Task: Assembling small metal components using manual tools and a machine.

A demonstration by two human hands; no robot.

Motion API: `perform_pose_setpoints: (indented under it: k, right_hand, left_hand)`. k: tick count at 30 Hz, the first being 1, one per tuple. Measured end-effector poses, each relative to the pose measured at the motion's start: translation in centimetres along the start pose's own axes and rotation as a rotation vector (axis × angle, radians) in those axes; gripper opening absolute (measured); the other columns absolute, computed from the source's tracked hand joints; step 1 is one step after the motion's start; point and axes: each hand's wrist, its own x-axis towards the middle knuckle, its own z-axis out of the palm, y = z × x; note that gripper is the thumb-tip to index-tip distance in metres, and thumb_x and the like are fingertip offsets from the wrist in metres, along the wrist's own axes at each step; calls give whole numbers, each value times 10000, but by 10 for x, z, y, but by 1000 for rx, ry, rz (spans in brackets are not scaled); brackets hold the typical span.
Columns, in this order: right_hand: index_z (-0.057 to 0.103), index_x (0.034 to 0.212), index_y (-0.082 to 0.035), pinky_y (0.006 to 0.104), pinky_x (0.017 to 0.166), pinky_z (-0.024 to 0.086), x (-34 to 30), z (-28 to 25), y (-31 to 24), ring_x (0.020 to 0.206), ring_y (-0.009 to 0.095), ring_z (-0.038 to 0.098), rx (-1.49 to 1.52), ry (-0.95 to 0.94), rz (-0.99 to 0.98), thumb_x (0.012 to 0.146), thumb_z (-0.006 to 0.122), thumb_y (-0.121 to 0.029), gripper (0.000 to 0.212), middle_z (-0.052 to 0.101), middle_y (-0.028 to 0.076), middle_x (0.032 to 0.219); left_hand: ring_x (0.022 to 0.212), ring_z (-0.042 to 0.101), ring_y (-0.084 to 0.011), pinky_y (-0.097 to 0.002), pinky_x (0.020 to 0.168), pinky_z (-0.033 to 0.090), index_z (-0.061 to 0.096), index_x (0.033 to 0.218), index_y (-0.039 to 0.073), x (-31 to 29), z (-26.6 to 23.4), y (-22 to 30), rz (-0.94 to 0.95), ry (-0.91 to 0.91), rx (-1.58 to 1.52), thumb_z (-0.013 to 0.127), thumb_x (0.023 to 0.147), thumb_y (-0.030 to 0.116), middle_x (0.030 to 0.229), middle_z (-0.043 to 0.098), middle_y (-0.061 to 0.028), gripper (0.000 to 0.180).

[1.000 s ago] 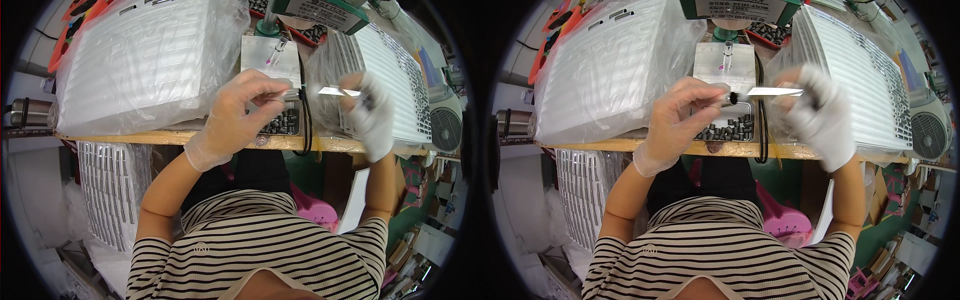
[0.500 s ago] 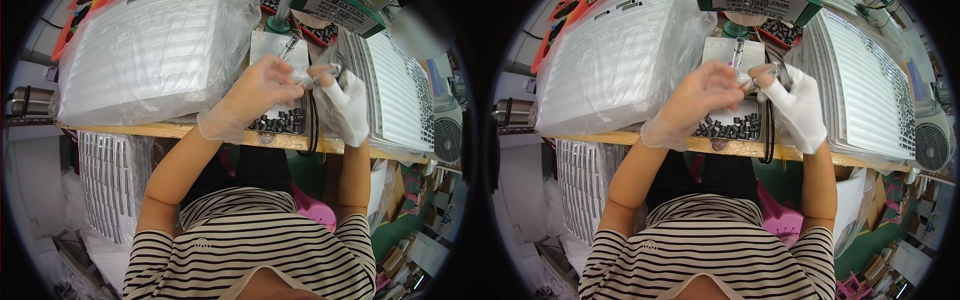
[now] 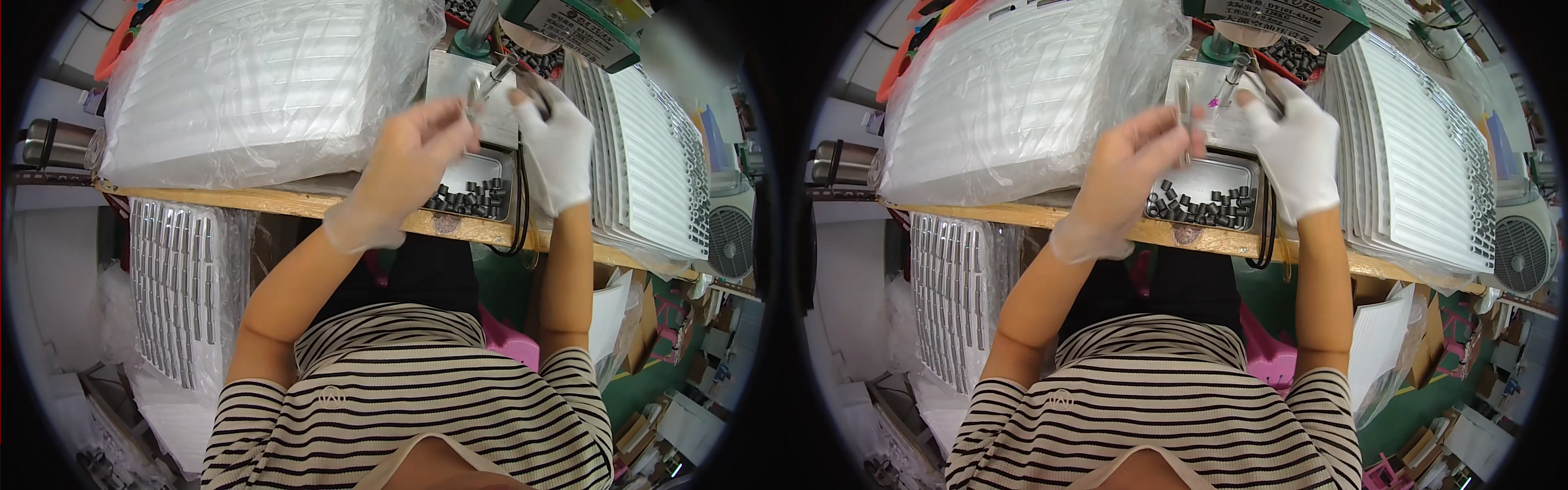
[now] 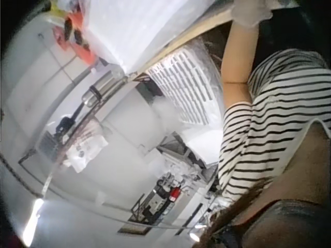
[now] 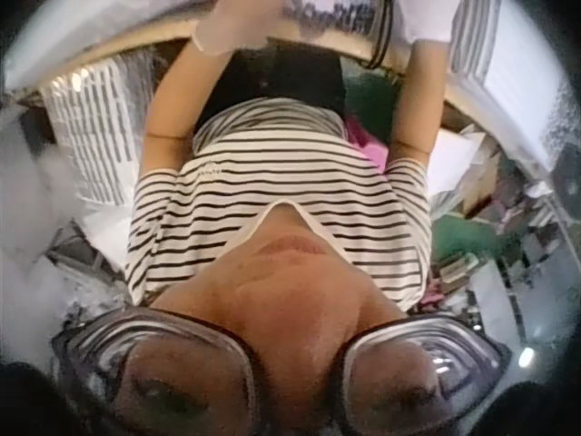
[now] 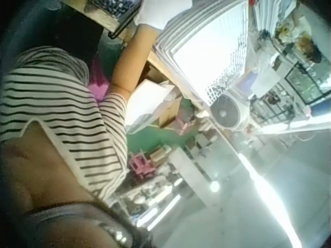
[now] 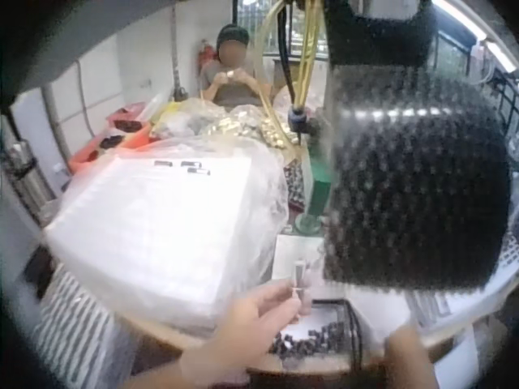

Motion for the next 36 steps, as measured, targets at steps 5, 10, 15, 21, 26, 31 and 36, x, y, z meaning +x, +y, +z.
perform_pose_setpoints:
  k: [5,10,15,21,26,31,36]
  right_hand:
    - [669,1053,-8,212,602,445,-53,-40,-43,651,74,545,768,-563,380,870,654,-363,399,618,9,745]
    - [639,932,43,208,590,455,-67,-37,-64,649,89,581,705,-281,257,796,747,-383,460,652,64,765]
    - [634,922,50,217,545,469,-66,-47,-72,627,105,603,1011,-414,400,773,766,-410,502,659,89,776]
    - [604,880,22,220,595,466,-59,-27,-76,708,106,611,835,-112,95,759,789,-344,427,641,52,788]
    - [584,967,-3,291,619,485,-54,-32,-44,723,221,651,267,-232,28,841,692,-213,268,662,126,833]
    - [579,963,-38,430,673,504,-66,-27,-34,768,362,633,-455,-630,-116,863,586,-115,127,632,189,834]
    - [589,943,-33,429,681,493,-59,-15,-32,789,367,618,-484,-666,-45,843,595,-114,129,626,191,869]
  left_hand:
    - [846,643,-149,-262,726,487,619,1121,-31,-22,-18,20,-546,-649,-309,569,882,125,918,676,-103,289]
    - [826,653,-163,-252,727,496,630,1069,-64,-37,-13,38,-407,-509,-147,620,849,112,905,681,-107,281]
    - [826,642,-141,-239,743,498,630,1025,-46,-29,-24,72,-673,-763,-319,663,822,44,912,678,-104,224]
    - [797,607,-116,-224,675,476,585,1046,-18,-13,-30,84,-203,-666,237,591,915,141,896,640,-54,206]
    - [922,599,-344,-381,820,467,561,1028,-39,77,-57,108,256,-71,1047,460,828,-34,986,605,-243,224]
    - [953,609,-372,-438,809,478,614,1015,19,175,-164,64,414,233,1772,493,810,54,977,632,-242,240]
    - [891,637,-373,-455,777,486,658,931,41,178,-153,58,356,146,1816,530,823,123,937,649,-229,186]
